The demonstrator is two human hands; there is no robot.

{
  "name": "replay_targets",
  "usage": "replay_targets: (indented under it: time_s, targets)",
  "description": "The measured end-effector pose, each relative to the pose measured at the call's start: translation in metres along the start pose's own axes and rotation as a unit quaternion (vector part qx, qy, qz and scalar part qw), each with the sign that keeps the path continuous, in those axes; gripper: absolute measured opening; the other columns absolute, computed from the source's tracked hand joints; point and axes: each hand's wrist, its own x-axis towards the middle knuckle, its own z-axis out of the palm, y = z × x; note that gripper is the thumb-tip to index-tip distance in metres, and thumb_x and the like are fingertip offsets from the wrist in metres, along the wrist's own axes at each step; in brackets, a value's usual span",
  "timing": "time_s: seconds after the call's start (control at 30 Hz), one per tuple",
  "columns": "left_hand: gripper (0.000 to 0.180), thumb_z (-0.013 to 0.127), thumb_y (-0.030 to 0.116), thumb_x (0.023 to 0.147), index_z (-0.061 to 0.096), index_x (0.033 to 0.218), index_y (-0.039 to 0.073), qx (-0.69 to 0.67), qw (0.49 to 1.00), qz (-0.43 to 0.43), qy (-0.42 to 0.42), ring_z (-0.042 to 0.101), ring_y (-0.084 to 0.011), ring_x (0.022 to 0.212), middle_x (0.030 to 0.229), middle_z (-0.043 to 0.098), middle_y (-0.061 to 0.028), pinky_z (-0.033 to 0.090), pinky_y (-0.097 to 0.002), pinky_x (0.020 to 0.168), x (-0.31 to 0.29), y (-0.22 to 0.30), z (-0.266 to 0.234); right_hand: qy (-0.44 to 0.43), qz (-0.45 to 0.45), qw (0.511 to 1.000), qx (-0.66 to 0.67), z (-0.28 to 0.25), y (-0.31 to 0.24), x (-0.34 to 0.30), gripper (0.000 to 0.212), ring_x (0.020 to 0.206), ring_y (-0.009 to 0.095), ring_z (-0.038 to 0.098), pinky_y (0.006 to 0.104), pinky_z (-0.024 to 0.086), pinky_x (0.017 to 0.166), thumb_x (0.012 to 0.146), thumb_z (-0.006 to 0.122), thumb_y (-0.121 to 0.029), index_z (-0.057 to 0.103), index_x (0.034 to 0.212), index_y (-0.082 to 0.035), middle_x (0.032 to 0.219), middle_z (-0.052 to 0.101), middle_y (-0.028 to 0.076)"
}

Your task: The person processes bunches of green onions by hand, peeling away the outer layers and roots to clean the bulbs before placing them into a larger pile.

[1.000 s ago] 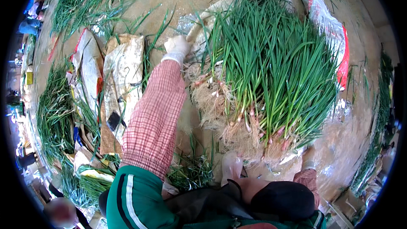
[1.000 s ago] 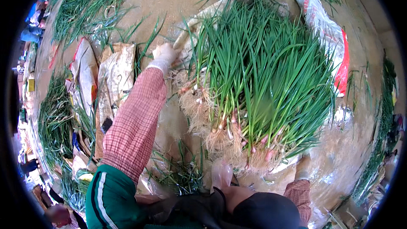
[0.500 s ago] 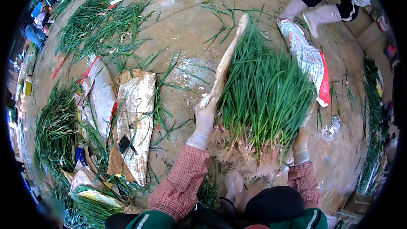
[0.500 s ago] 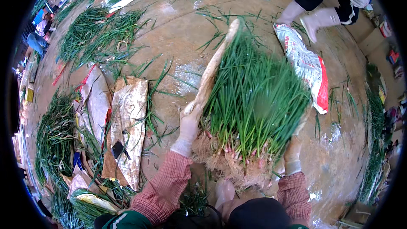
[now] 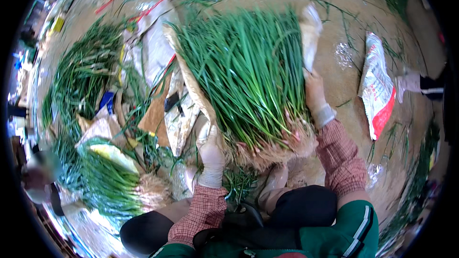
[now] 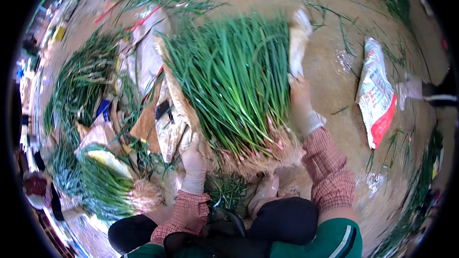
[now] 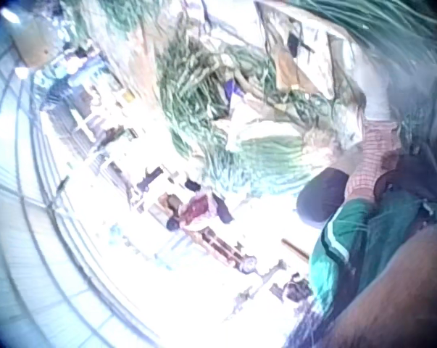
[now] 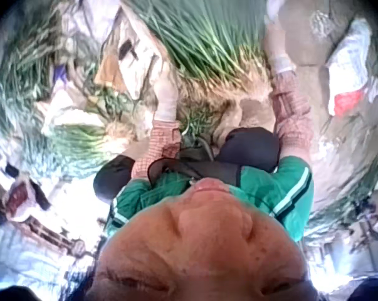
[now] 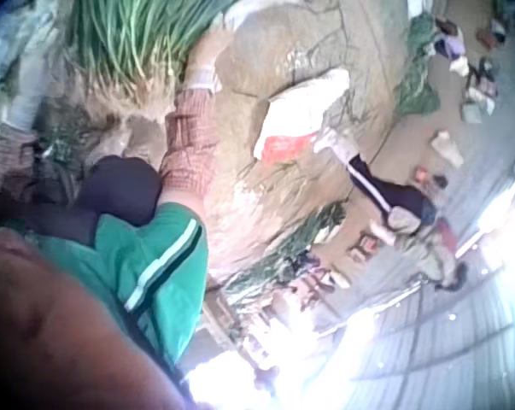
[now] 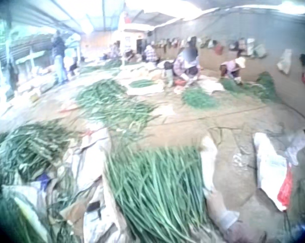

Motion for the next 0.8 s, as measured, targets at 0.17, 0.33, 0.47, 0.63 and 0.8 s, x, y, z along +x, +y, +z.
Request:
replay_targets:
  time_s: [0.17, 0.33, 0.47, 0.63, 0.8]
  targets:
    - [0.037, 0.047, 0.008, 0.093, 0.046, 0.128, -0.006, 0.441, 0.878, 0.182, 0.040, 0.058, -0.0188, 0.102, 0.124, 0.053, -0.0152, 0.044, -0.0258, 0.090, -0.010, 0.010, -0.061, -0.077, -0.040, 0.992, -0.094, 0.076, 0.022, 0.039, 0.032, 0.090, 0.018, 0.057, 0.0302, 0.044, 0.084, 0.090, 0.058, -0.014, 0.058, 0.116, 0.004, 0.103, 0.065, 0.014]
    - [0.034, 0.048, 0.009, 0.093, 0.050, 0.125, -0.003, 0.585, 0.783, 0.198, 0.069, 0.056, -0.0186, 0.100, 0.110, 0.058, -0.0106, 0.046, -0.0276, 0.085, -0.016, -0.032, -0.097, -0.075, -0.071, 0.980, -0.170, 0.053, 0.056, 0.065, 0.029, 0.087, 0.015, 0.056, 0.0264, 0.045, 0.079, 0.093, 0.053, -0.015, 0.057, 0.116, 0.003, 0.098, 0.064, 0.007]
    - [0.026, 0.053, 0.007, 0.089, 0.056, 0.115, 0.002, -0.096, 0.978, -0.158, 0.100, 0.058, -0.0142, 0.076, 0.089, 0.060, -0.0023, 0.048, -0.0245, 0.063, 0.011, -0.062, -0.125, -0.055, -0.114, 0.939, -0.319, 0.046, 0.049, 0.039, 0.037, 0.103, 0.038, 0.058, 0.0375, 0.043, 0.093, 0.086, 0.057, -0.019, 0.057, 0.118, -0.001, 0.111, 0.060, 0.024]
    - [0.066, 0.064, 0.014, 0.079, 0.035, 0.136, -0.004, 0.147, 0.973, -0.063, 0.167, 0.052, -0.0272, 0.110, 0.123, 0.053, -0.0172, 0.038, -0.0340, 0.096, -0.016, -0.080, -0.140, 0.068, -0.137, 0.827, -0.542, 0.049, -0.007, -0.026, 0.035, 0.099, 0.036, 0.059, 0.0413, 0.046, 0.089, 0.084, 0.058, -0.022, 0.061, 0.113, -0.004, 0.105, 0.062, 0.020]
    - [0.074, 0.062, 0.013, 0.073, 0.033, 0.140, 0.003, 0.323, 0.918, 0.048, 0.226, 0.043, -0.0381, 0.119, 0.133, 0.041, -0.0249, 0.032, -0.0397, 0.102, -0.083, -0.039, -0.117, -0.169, -0.232, 0.836, -0.468, 0.081, -0.056, -0.143, 0.035, 0.105, 0.035, 0.055, 0.0457, 0.041, 0.093, 0.088, 0.056, -0.033, 0.059, 0.112, -0.008, 0.110, 0.060, 0.015]
